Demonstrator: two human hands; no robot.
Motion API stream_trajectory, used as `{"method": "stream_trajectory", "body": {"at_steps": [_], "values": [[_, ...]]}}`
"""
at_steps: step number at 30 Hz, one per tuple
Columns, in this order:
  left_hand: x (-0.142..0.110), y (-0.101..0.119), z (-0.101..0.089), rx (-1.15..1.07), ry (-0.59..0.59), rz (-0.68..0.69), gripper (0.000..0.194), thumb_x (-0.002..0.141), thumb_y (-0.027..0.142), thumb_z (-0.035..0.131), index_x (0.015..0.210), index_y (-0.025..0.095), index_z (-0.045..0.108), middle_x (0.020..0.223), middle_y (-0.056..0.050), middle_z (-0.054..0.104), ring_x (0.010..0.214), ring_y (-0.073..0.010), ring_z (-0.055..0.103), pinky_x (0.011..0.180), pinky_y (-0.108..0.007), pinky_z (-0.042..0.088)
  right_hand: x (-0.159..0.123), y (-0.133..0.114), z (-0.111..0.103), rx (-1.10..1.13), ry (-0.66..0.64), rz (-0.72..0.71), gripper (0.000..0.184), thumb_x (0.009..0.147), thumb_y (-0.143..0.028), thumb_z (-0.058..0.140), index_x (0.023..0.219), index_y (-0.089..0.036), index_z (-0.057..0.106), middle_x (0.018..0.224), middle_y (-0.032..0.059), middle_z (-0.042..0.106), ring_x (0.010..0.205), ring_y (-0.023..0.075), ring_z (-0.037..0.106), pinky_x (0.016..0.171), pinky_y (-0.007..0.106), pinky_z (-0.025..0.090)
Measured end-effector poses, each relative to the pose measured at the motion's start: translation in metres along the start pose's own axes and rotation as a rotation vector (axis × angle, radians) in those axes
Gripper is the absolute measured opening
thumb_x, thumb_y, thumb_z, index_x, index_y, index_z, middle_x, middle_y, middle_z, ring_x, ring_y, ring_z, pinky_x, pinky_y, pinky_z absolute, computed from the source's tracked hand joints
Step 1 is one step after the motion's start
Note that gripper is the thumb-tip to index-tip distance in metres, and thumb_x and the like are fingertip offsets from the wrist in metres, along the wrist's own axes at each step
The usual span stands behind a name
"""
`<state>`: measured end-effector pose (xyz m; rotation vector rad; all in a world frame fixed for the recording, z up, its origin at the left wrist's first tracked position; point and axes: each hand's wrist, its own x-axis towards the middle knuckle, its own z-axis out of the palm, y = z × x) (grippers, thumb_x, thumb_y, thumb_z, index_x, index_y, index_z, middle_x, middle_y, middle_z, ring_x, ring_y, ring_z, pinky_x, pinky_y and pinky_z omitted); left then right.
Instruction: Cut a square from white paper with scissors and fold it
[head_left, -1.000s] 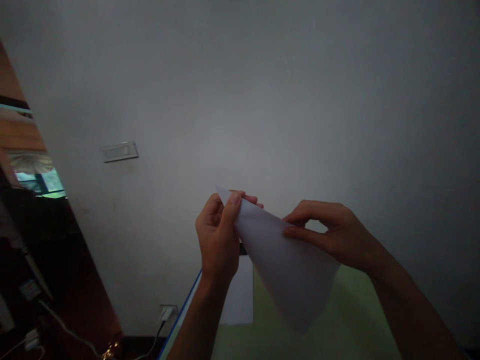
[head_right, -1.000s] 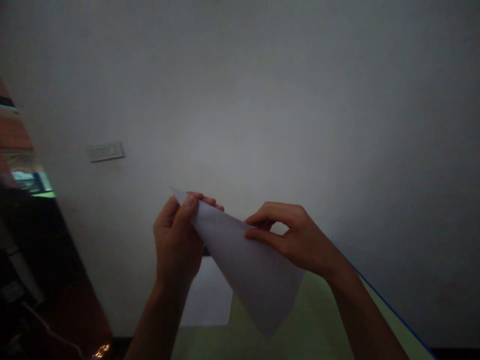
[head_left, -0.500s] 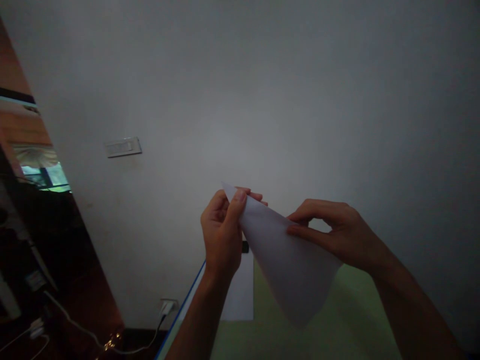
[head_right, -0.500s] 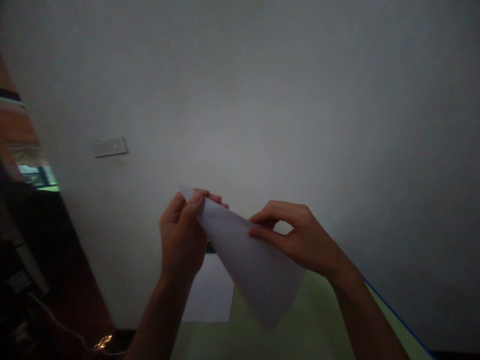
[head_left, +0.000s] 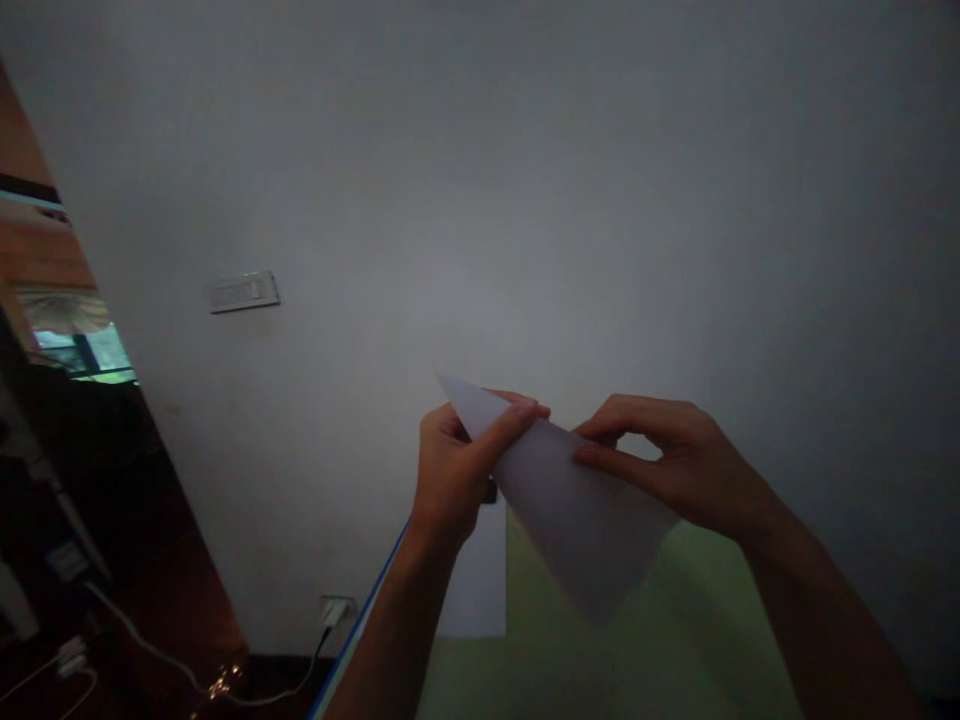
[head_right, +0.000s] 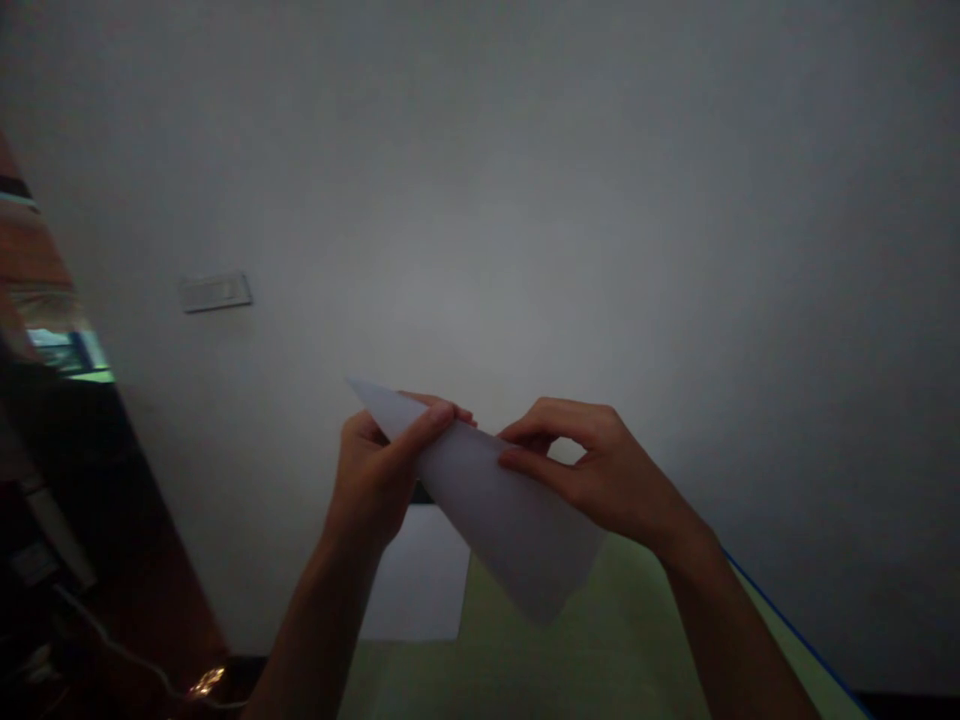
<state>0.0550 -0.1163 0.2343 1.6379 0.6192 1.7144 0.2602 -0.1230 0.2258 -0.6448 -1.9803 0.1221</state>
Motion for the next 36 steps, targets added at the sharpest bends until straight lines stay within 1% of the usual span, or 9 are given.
{"method": "stream_trajectory", "body": {"at_steps": [5, 8, 10, 12, 16, 19, 25, 32, 36], "values": [[0.004, -0.001, -0.007, -0.006, 0.0, 0.051, 0.018, 0.078, 0.033, 0.077, 0.079, 0.015, 0.074, 0.078, -0.007, 0.074, 0.065, -0.0151, 0.066, 0.057, -0.023, 0.05, -0.001, 0.001, 0.0, 0.013, -0.02, 0.004, 0.01, 0.087, -0.032, 0.07, 0.092, -0.024, 0.074, 0.086, 0.0012, 0.072, 0.077, 0.0159, 0.066, 0.07, 0.027, 0.052], [0.005, -0.001, -0.009, -0.08, -0.029, 0.07, 0.015, 0.078, 0.03, 0.078, 0.081, 0.016, 0.073, 0.08, -0.007, 0.075, 0.073, -0.0171, 0.068, 0.064, -0.025, 0.053, -0.001, 0.001, 0.0, 0.026, -0.034, 0.009, 0.01, 0.087, -0.031, 0.07, 0.091, -0.023, 0.074, 0.085, 0.001, 0.072, 0.077, 0.0157, 0.066, 0.07, 0.026, 0.052], [0.005, -0.001, -0.009, -0.12, -0.059, 0.067, 0.013, 0.078, 0.029, 0.077, 0.083, 0.018, 0.073, 0.082, -0.006, 0.075, 0.078, -0.019, 0.07, 0.068, -0.028, 0.055, -0.001, 0.002, 0.0, 0.025, -0.042, 0.016, 0.009, 0.087, -0.031, 0.07, 0.091, -0.023, 0.074, 0.085, 0.0008, 0.072, 0.077, 0.0155, 0.066, 0.07, 0.026, 0.052], [0.004, 0.0, -0.009, -0.122, -0.077, 0.061, 0.012, 0.079, 0.028, 0.076, 0.084, 0.018, 0.072, 0.083, -0.006, 0.075, 0.079, -0.0197, 0.07, 0.068, -0.029, 0.056, -0.001, 0.002, 0.0, 0.021, -0.045, 0.019, 0.008, 0.087, -0.03, 0.07, 0.091, -0.024, 0.074, 0.085, 0.0007, 0.072, 0.077, 0.0154, 0.066, 0.07, 0.026, 0.052], [0.003, 0.001, -0.009, -0.084, -0.09, 0.05, 0.012, 0.08, 0.028, 0.076, 0.086, 0.018, 0.073, 0.085, -0.007, 0.076, 0.079, -0.0193, 0.07, 0.067, -0.028, 0.055, -0.001, 0.002, -0.001, 0.019, -0.037, 0.006, 0.009, 0.087, -0.031, 0.07, 0.091, -0.024, 0.074, 0.086, 0.0011, 0.072, 0.078, 0.0157, 0.066, 0.071, 0.026, 0.052], [0.003, 0.001, -0.01, -0.045, -0.11, 0.015, 0.015, 0.078, 0.028, 0.078, 0.087, 0.017, 0.074, 0.087, -0.008, 0.076, 0.077, -0.0187, 0.07, 0.064, -0.026, 0.054, -0.001, 0.001, -0.001, 0.015, -0.031, 0.002, 0.009, 0.087, -0.031, 0.07, 0.091, -0.024, 0.074, 0.087, 0.0012, 0.072, 0.077, 0.0154, 0.066, 0.07, 0.026, 0.052], [0.003, 0.002, -0.011, 0.021, -0.071, -0.018, 0.017, 0.077, 0.032, 0.078, 0.081, 0.015, 0.075, 0.078, -0.007, 0.074, 0.065, -0.0158, 0.067, 0.057, -0.023, 0.051, 0.0, 0.002, -0.001, -0.003, -0.026, -0.01, 0.01, 0.087, -0.031, 0.069, 0.092, -0.024, 0.074, 0.086, 0.0009, 0.072, 0.077, 0.0151, 0.066, 0.07, 0.026, 0.052], [0.005, 0.001, -0.013, 0.051, -0.044, 0.001, 0.019, 0.075, 0.033, 0.08, 0.079, 0.015, 0.075, 0.076, -0.006, 0.074, 0.066, -0.0154, 0.066, 0.058, -0.023, 0.05, -0.001, 0.003, -0.001, -0.014, -0.025, -0.002, 0.01, 0.087, -0.031, 0.069, 0.092, -0.025, 0.074, 0.086, 0.0008, 0.073, 0.077, 0.0151, 0.067, 0.07, 0.026, 0.053], [0.004, 0.0, -0.011, -0.007, -0.066, 0.015, 0.019, 0.075, 0.031, 0.08, 0.086, 0.017, 0.074, 0.084, -0.007, 0.075, 0.071, -0.0167, 0.068, 0.06, -0.024, 0.051, -0.001, 0.001, -0.001, -0.019, -0.03, 0.005, 0.011, 0.087, -0.033, 0.069, 0.091, -0.024, 0.075, 0.086, 0.001, 0.073, 0.077, 0.0154, 0.067, 0.069, 0.026, 0.054]]}}
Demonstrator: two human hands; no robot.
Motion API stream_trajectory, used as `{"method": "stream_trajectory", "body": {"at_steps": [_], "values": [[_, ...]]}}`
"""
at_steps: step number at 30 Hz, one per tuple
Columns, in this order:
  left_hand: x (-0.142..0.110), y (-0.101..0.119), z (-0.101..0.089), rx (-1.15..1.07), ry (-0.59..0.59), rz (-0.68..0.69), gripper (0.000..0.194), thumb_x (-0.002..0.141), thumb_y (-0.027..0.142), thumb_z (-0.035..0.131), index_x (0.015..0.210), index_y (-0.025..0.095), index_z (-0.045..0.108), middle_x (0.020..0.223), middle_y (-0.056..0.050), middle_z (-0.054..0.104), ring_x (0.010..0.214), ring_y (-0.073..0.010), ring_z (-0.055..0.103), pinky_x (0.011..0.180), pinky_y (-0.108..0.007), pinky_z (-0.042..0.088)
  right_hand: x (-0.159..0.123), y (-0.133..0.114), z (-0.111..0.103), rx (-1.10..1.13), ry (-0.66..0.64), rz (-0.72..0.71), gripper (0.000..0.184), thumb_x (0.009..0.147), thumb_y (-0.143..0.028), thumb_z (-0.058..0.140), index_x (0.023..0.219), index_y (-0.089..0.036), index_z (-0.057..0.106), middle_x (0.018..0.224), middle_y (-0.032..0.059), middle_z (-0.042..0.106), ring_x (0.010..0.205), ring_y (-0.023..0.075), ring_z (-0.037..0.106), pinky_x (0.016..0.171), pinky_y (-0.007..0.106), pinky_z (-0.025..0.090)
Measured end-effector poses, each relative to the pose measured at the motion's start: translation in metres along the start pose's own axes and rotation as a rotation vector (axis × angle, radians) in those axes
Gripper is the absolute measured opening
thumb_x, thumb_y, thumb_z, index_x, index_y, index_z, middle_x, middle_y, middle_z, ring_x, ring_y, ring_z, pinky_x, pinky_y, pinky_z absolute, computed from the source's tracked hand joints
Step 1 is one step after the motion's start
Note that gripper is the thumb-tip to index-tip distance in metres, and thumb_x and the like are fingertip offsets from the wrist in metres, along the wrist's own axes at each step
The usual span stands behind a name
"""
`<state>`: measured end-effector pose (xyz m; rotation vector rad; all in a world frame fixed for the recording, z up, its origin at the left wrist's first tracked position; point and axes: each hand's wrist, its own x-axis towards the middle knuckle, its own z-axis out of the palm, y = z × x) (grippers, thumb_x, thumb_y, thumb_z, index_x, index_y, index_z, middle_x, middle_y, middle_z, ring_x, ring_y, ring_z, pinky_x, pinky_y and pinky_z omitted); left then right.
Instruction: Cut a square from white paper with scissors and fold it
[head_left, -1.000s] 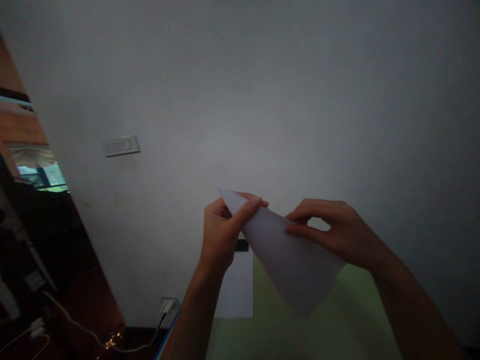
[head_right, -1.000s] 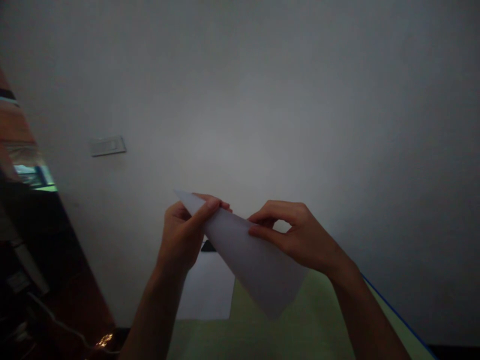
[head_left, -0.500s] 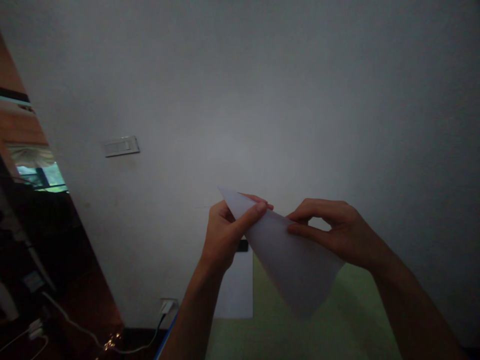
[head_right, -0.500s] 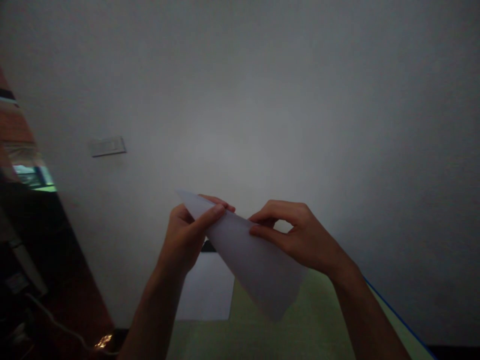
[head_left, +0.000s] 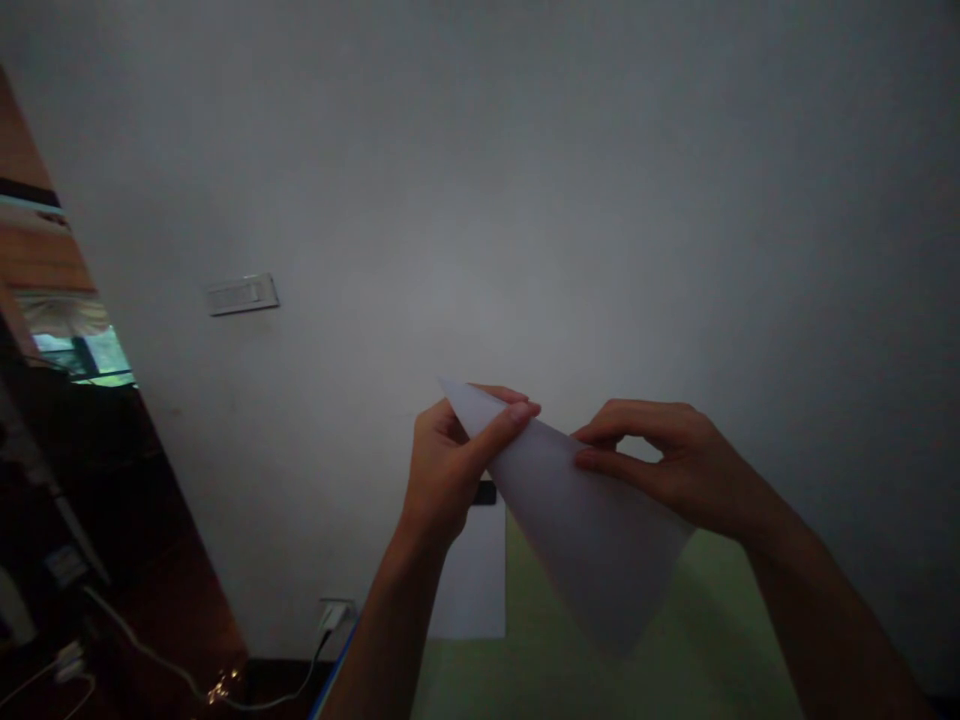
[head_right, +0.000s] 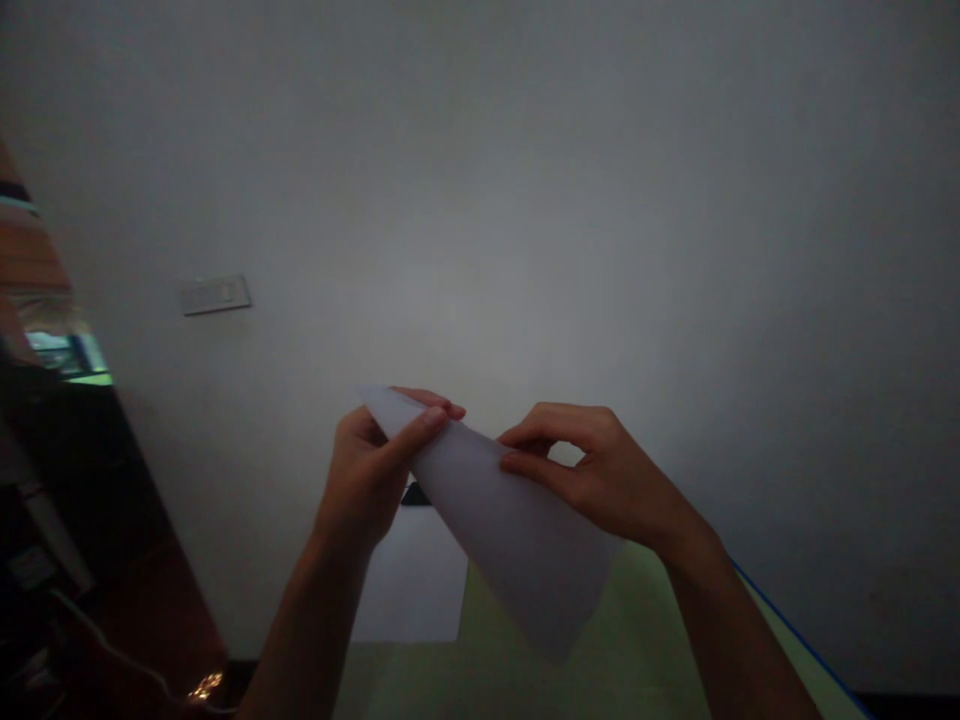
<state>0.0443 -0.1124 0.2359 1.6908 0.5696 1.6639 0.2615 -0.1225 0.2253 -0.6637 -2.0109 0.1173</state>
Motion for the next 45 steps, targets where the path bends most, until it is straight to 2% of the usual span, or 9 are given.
{"method": "stream_trajectory", "body": {"at_steps": [4, 7, 14, 24, 31, 38, 45], "values": [[0.0, 0.001, 0.001, -0.137, -0.05, 0.02, 0.021, 0.077, 0.032, 0.077, 0.092, 0.018, 0.071, 0.089, -0.008, 0.075, 0.083, -0.022, 0.071, 0.071, -0.032, 0.057, 0.001, -0.002, -0.001, -0.016, -0.012, 0.005, 0.013, 0.087, -0.035, 0.067, 0.089, -0.024, 0.075, 0.087, 0.0025, 0.074, 0.078, 0.017, 0.068, 0.069, 0.027, 0.054], [0.001, 0.0, -0.001, -0.176, -0.061, 0.062, 0.018, 0.08, 0.036, 0.072, 0.085, 0.018, 0.07, 0.087, -0.007, 0.075, 0.084, -0.0225, 0.071, 0.074, -0.035, 0.057, 0.0, 0.0, -0.001, -0.012, -0.019, 0.014, 0.013, 0.088, -0.035, 0.067, 0.09, -0.025, 0.075, 0.087, 0.0029, 0.074, 0.078, 0.0176, 0.068, 0.068, 0.027, 0.054], [0.002, -0.002, -0.003, -0.042, 0.012, 0.163, 0.023, 0.088, 0.038, 0.065, 0.081, 0.018, 0.073, 0.084, -0.008, 0.075, 0.081, -0.0208, 0.07, 0.073, -0.032, 0.056, -0.001, 0.004, -0.001, -0.006, -0.01, 0.005, 0.013, 0.088, -0.035, 0.067, 0.091, -0.025, 0.074, 0.086, 0.0028, 0.074, 0.077, 0.0174, 0.068, 0.07, 0.028, 0.055], [0.0, -0.002, 0.0, 0.135, 0.141, 0.221, 0.046, 0.092, 0.055, 0.053, 0.078, 0.016, 0.074, 0.077, -0.009, 0.075, 0.069, -0.02, 0.071, 0.061, -0.03, 0.055, -0.001, 0.004, -0.002, 0.027, -0.052, 0.008, 0.013, 0.088, -0.035, 0.068, 0.088, -0.023, 0.074, 0.083, 0.0023, 0.073, 0.075, 0.0165, 0.067, 0.069, 0.027, 0.054], [0.003, -0.001, -0.005, 0.327, 0.224, 0.302, 0.044, 0.093, 0.05, 0.055, 0.068, 0.018, 0.073, 0.066, -0.004, 0.072, 0.058, -0.0143, 0.064, 0.054, -0.024, 0.048, -0.001, 0.005, -0.003, 0.04, -0.07, 0.026, 0.014, 0.087, -0.036, 0.068, 0.089, -0.023, 0.074, 0.084, 0.0028, 0.073, 0.076, 0.017, 0.067, 0.07, 0.028, 0.055], [0.007, -0.002, -0.007, 0.484, 0.33, 0.412, 0.041, 0.09, 0.046, 0.061, 0.061, 0.018, 0.066, 0.052, 0.002, 0.056, 0.05, -0.0102, 0.049, 0.047, -0.023, 0.037, 0.0, 0.006, -0.004, 0.052, -0.08, 0.043, 0.018, 0.087, -0.039, 0.067, 0.088, -0.023, 0.074, 0.084, 0.0037, 0.073, 0.076, 0.0179, 0.068, 0.07, 0.029, 0.056], [0.012, -0.002, -0.016, 0.57, 0.303, 0.437, 0.054, 0.09, 0.046, 0.061, 0.047, 0.018, 0.047, 0.045, 0.003, 0.044, 0.043, -0.0075, 0.038, 0.042, -0.023, 0.027, 0.0, 0.01, -0.004, 0.055, -0.105, 0.074, 0.018, 0.088, -0.039, 0.067, 0.085, -0.022, 0.072, 0.082, 0.0024, 0.072, 0.074, 0.0156, 0.066, 0.067, 0.026, 0.053]]}}
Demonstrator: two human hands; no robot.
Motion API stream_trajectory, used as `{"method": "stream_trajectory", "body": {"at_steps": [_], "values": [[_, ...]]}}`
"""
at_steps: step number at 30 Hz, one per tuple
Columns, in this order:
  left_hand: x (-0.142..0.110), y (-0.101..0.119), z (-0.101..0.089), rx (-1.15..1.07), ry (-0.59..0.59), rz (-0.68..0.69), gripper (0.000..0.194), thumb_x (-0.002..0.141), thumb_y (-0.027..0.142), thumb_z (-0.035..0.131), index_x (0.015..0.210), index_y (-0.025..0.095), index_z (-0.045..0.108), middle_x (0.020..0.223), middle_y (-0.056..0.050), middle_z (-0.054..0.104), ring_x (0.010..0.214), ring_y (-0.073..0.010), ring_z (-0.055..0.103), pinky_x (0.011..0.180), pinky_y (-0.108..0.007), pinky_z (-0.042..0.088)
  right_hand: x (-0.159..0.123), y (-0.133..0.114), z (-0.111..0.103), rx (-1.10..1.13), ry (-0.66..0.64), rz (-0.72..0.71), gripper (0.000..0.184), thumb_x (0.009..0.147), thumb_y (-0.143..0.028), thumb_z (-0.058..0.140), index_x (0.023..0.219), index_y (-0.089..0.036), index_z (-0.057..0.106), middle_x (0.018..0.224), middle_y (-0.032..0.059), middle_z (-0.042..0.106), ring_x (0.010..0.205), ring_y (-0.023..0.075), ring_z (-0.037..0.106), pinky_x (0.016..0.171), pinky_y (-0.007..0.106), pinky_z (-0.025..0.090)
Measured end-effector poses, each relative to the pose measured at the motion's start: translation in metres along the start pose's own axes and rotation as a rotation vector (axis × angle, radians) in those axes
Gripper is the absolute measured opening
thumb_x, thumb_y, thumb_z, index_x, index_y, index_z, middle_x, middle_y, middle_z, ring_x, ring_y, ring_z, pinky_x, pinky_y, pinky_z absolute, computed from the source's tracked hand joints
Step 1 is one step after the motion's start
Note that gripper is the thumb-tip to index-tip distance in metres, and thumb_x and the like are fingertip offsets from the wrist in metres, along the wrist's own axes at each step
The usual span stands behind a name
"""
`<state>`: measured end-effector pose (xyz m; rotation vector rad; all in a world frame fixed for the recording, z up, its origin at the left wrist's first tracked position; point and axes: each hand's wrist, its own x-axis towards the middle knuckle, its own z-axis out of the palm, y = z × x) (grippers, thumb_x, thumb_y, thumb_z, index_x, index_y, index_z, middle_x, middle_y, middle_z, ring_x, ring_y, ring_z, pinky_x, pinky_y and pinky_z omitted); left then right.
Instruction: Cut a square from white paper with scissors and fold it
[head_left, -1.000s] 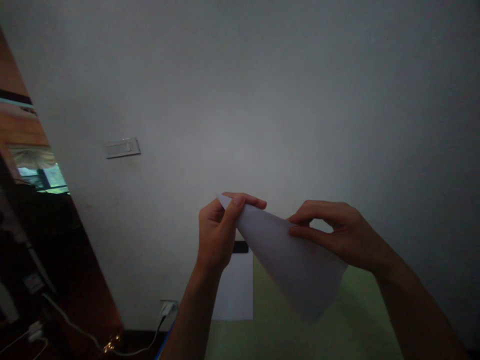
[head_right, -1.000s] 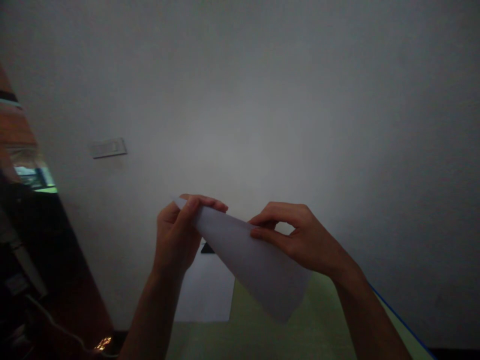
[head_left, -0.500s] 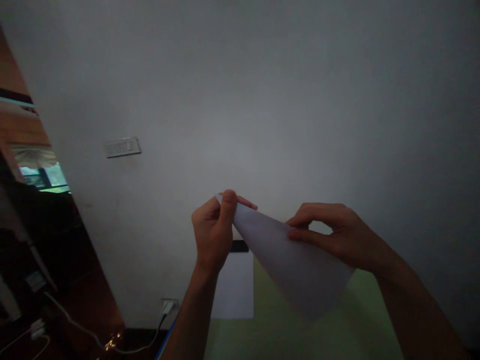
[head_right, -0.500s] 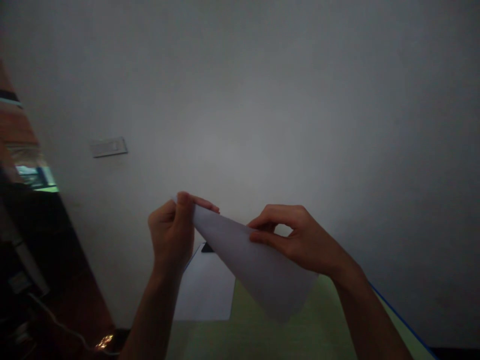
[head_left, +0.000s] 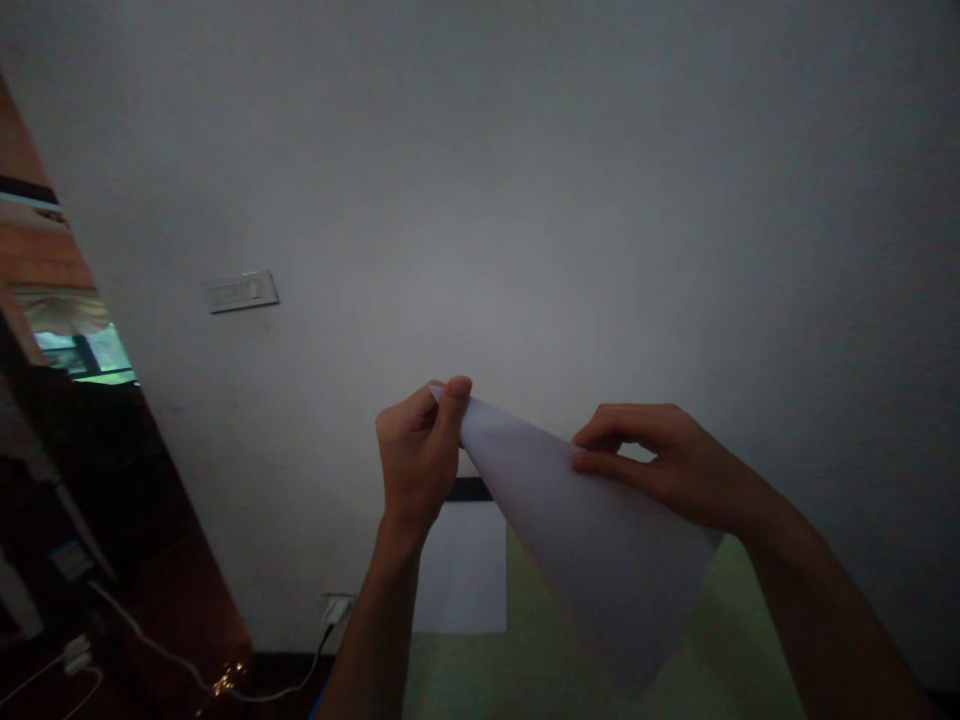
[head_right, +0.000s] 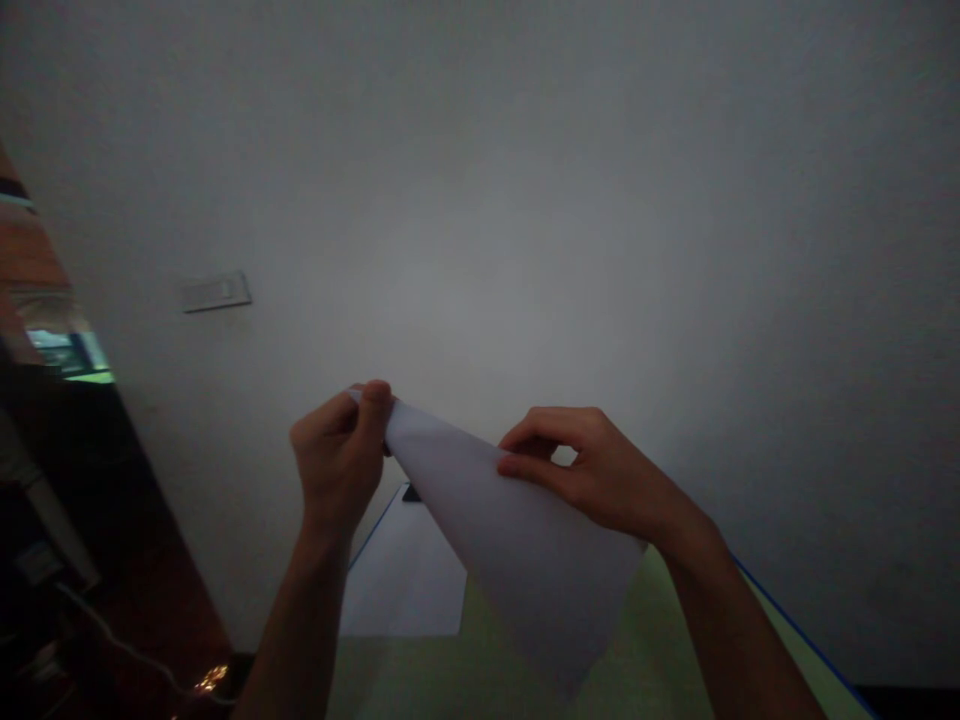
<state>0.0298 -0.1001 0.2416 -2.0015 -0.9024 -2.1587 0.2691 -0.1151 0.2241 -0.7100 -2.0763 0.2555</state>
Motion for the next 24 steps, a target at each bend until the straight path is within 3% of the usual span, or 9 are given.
{"method": "stream_trajectory", "body": {"at_steps": [3, 8, 15, 17, 21, 24], "values": [[0.0008, -0.0007, -0.0017, -0.017, -0.041, -0.014, 0.054, 0.089, 0.046, 0.063, 0.046, 0.017, 0.048, 0.043, 0.003, 0.044, 0.041, -0.0071, 0.038, 0.041, -0.022, 0.028, -0.0006, 0.0002, 0.0, -0.007, -0.014, 0.004, 0.018, 0.089, -0.039, 0.065, 0.084, -0.022, 0.071, 0.08, 0.0018, 0.071, 0.073, 0.0151, 0.065, 0.067, 0.026, 0.052], [0.0001, -0.0028, -0.0023, -0.045, -0.075, -0.058, 0.036, 0.085, 0.043, 0.068, 0.06, 0.018, 0.064, 0.044, 0.004, 0.049, 0.04, -0.0081, 0.043, 0.04, -0.021, 0.032, -0.0019, 0.0029, -0.0027, -0.012, -0.02, 0.026, 0.02, 0.089, -0.04, 0.064, 0.084, -0.022, 0.071, 0.08, 0.0016, 0.071, 0.073, 0.0152, 0.065, 0.067, 0.026, 0.052], [-0.0009, -0.0007, -0.0005, -0.097, -0.052, -0.063, 0.052, 0.087, 0.048, 0.065, 0.048, 0.018, 0.047, 0.045, 0.004, 0.042, 0.04, -0.0066, 0.039, 0.038, -0.02, 0.031, -0.0027, 0.0027, -0.0034, 0.003, -0.029, 0.037, 0.019, 0.089, -0.04, 0.065, 0.086, -0.022, 0.071, 0.084, 0.0031, 0.071, 0.077, 0.0166, 0.066, 0.066, 0.026, 0.052], [-0.0015, 0.001, 0.0008, -0.147, -0.044, -0.092, 0.052, 0.087, 0.051, 0.064, 0.05, 0.018, 0.049, 0.046, 0.004, 0.042, 0.041, -0.0069, 0.038, 0.038, -0.02, 0.031, -0.0027, 0.0009, -0.003, -0.002, -0.01, 0.033, 0.018, 0.088, -0.04, 0.066, 0.086, -0.023, 0.072, 0.085, 0.0033, 0.071, 0.078, 0.017, 0.066, 0.064, 0.025, 0.052], [-0.0036, 0.0032, 0.002, -0.262, -0.16, -0.164, 0.032, 0.083, 0.047, 0.07, 0.07, 0.017, 0.069, 0.063, -0.002, 0.063, 0.054, -0.0114, 0.055, 0.047, -0.021, 0.041, -0.0022, -0.0022, -0.0025, -0.029, 0.015, 0.024, 0.018, 0.089, -0.04, 0.065, 0.087, -0.024, 0.072, 0.087, 0.0035, 0.072, 0.079, 0.0179, 0.066, 0.061, 0.024, 0.051], [-0.0058, 0.0018, 0.0011, -0.444, -0.256, -0.221, 0.026, 0.082, 0.043, 0.071, 0.091, 0.019, 0.074, 0.083, -0.008, 0.073, 0.07, -0.0171, 0.066, 0.058, -0.025, 0.049, -0.0021, -0.0024, -0.0027, -0.038, 0.015, 0.031, 0.019, 0.089, -0.041, 0.064, 0.087, -0.025, 0.073, 0.086, 0.0029, 0.073, 0.079, 0.0178, 0.067, 0.061, 0.024, 0.051]]}}
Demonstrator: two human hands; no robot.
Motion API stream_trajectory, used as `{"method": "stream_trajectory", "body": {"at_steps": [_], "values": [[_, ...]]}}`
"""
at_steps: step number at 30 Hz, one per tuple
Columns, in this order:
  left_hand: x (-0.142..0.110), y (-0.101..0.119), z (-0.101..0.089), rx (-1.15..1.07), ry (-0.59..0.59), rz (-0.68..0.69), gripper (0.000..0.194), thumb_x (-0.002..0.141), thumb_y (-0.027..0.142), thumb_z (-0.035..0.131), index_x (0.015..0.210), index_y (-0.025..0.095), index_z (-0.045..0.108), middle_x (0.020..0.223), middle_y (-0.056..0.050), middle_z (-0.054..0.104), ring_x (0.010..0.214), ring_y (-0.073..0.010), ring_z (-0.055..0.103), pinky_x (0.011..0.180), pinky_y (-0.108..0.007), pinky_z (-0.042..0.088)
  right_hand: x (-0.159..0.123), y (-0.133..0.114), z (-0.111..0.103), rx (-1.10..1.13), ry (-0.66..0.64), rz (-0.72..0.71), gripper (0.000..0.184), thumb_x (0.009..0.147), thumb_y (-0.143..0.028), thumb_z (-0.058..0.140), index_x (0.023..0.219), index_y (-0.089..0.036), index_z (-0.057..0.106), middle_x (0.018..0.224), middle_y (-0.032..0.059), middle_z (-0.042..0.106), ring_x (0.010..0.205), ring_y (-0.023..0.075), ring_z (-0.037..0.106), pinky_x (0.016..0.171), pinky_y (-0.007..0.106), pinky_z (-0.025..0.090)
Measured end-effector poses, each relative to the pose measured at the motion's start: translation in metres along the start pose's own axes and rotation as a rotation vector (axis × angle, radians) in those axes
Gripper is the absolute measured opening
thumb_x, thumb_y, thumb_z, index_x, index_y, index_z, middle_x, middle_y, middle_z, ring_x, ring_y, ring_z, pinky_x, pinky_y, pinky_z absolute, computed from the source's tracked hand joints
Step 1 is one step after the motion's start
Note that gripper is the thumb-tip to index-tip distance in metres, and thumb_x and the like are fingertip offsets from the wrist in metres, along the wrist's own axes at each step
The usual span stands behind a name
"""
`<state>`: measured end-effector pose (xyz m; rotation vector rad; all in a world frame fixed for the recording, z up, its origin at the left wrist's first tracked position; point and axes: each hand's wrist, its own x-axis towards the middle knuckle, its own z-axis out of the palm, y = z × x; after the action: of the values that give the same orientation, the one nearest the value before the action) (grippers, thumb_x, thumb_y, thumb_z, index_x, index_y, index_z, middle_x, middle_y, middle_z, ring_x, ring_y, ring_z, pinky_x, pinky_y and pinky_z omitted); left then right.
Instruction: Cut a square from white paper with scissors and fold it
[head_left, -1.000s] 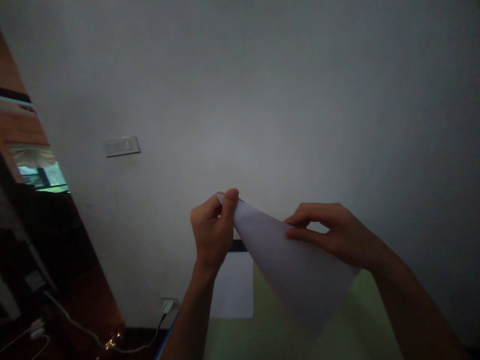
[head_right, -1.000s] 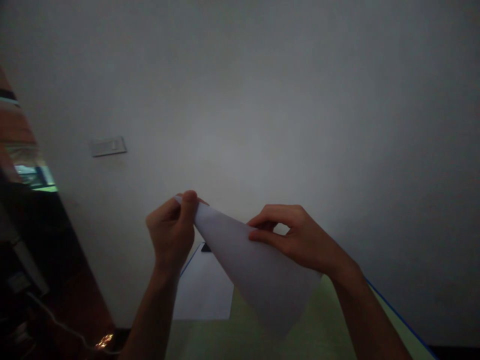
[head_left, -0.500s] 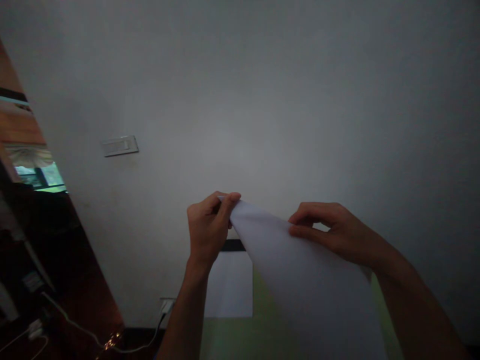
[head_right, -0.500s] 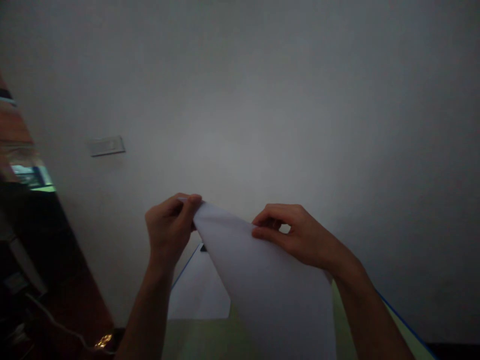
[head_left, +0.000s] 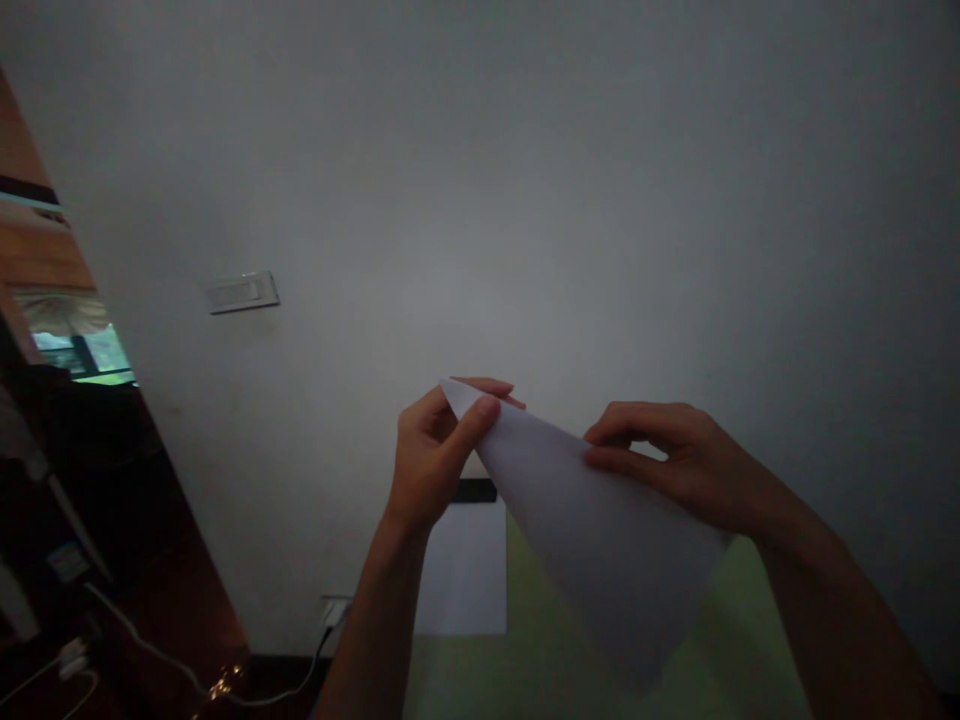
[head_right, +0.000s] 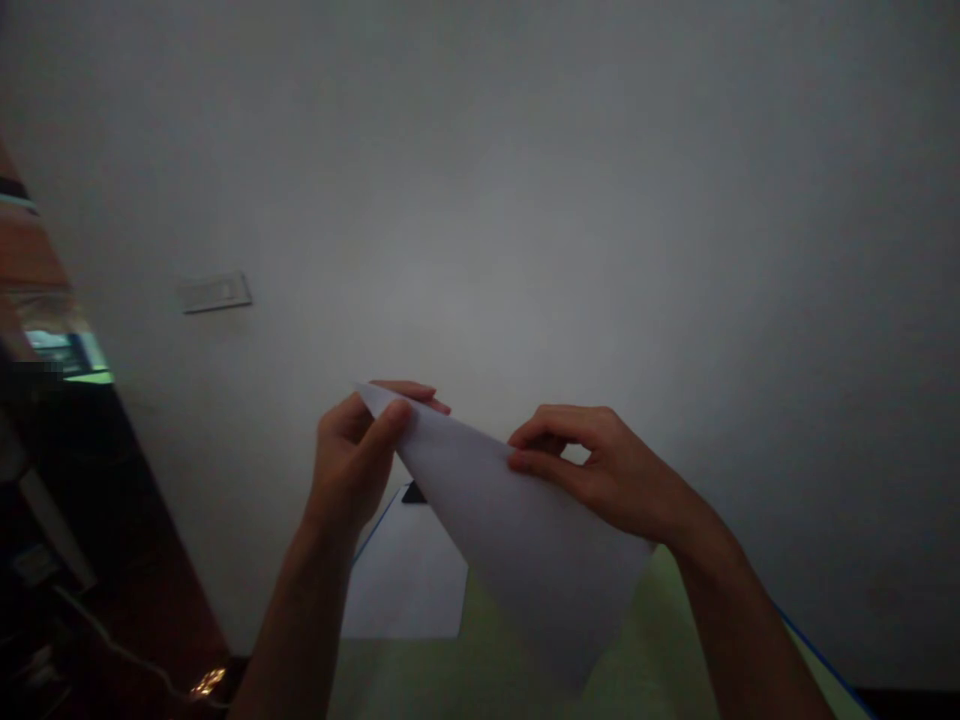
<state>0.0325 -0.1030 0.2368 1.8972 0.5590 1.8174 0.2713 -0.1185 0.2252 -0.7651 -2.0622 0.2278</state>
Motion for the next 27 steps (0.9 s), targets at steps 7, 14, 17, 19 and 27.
{"method": "stream_trajectory", "body": {"at_steps": [7, 14, 17, 19, 27], "values": [[0.0023, -0.0022, -0.0066, -0.25, -0.107, 0.054, 0.017, 0.083, 0.036, 0.07, 0.083, 0.019, 0.074, 0.085, -0.008, 0.073, 0.079, -0.0175, 0.067, 0.064, -0.024, 0.053, -0.0006, 0.0017, -0.0004, 0.01, -0.018, 0.005, 0.023, 0.088, -0.045, 0.064, 0.087, -0.024, 0.073, 0.084, 0.0019, 0.072, 0.078, 0.0165, 0.067, 0.066, 0.025, 0.051], [0.004, 0.0016, -0.0056, -0.321, -0.044, 0.07, 0.032, 0.089, 0.046, 0.061, 0.08, 0.018, 0.073, 0.08, -0.007, 0.071, 0.052, -0.0112, 0.056, 0.035, -0.019, 0.04, -0.0016, -0.001, -0.0013, 0.027, -0.026, 0.005, 0.022, 0.089, -0.045, 0.064, 0.086, -0.025, 0.073, 0.084, 0.0014, 0.071, 0.078, 0.0158, 0.066, 0.068, 0.025, 0.051], [0.0037, 0.0004, -0.0048, -0.224, 0.069, 0.069, 0.031, 0.09, 0.043, 0.061, 0.08, 0.017, 0.075, 0.078, -0.007, 0.072, 0.048, -0.0097, 0.054, 0.036, -0.019, 0.04, -0.0016, -0.0001, -0.0014, 0.018, -0.017, 0.001, 0.02, 0.089, -0.043, 0.064, 0.088, -0.025, 0.072, 0.086, 0.0016, 0.071, 0.08, 0.0162, 0.065, 0.068, 0.025, 0.051], [0.0038, -0.0002, -0.0036, -0.16, 0.14, 0.062, 0.032, 0.09, 0.042, 0.061, 0.081, 0.016, 0.076, 0.078, -0.008, 0.074, 0.046, -0.0091, 0.053, 0.037, -0.02, 0.039, -0.001, -0.0001, -0.001, 0.006, -0.009, -0.003, 0.02, 0.09, -0.043, 0.063, 0.089, -0.025, 0.072, 0.086, 0.0021, 0.071, 0.079, 0.0164, 0.065, 0.066, 0.025, 0.05], [0.0034, 0.0008, 0.0011, 0.036, 0.262, 0.145, 0.029, 0.092, 0.037, 0.061, 0.082, 0.016, 0.077, 0.076, -0.007, 0.075, 0.049, -0.0091, 0.054, 0.043, -0.022, 0.039, 0.0004, -0.0002, 0.0005, 0.011, -0.052, -0.013, 0.021, 0.091, -0.041, 0.062, 0.086, -0.023, 0.069, 0.081, 0.001, 0.068, 0.074, 0.0146, 0.062, 0.066, 0.025, 0.048]]}}
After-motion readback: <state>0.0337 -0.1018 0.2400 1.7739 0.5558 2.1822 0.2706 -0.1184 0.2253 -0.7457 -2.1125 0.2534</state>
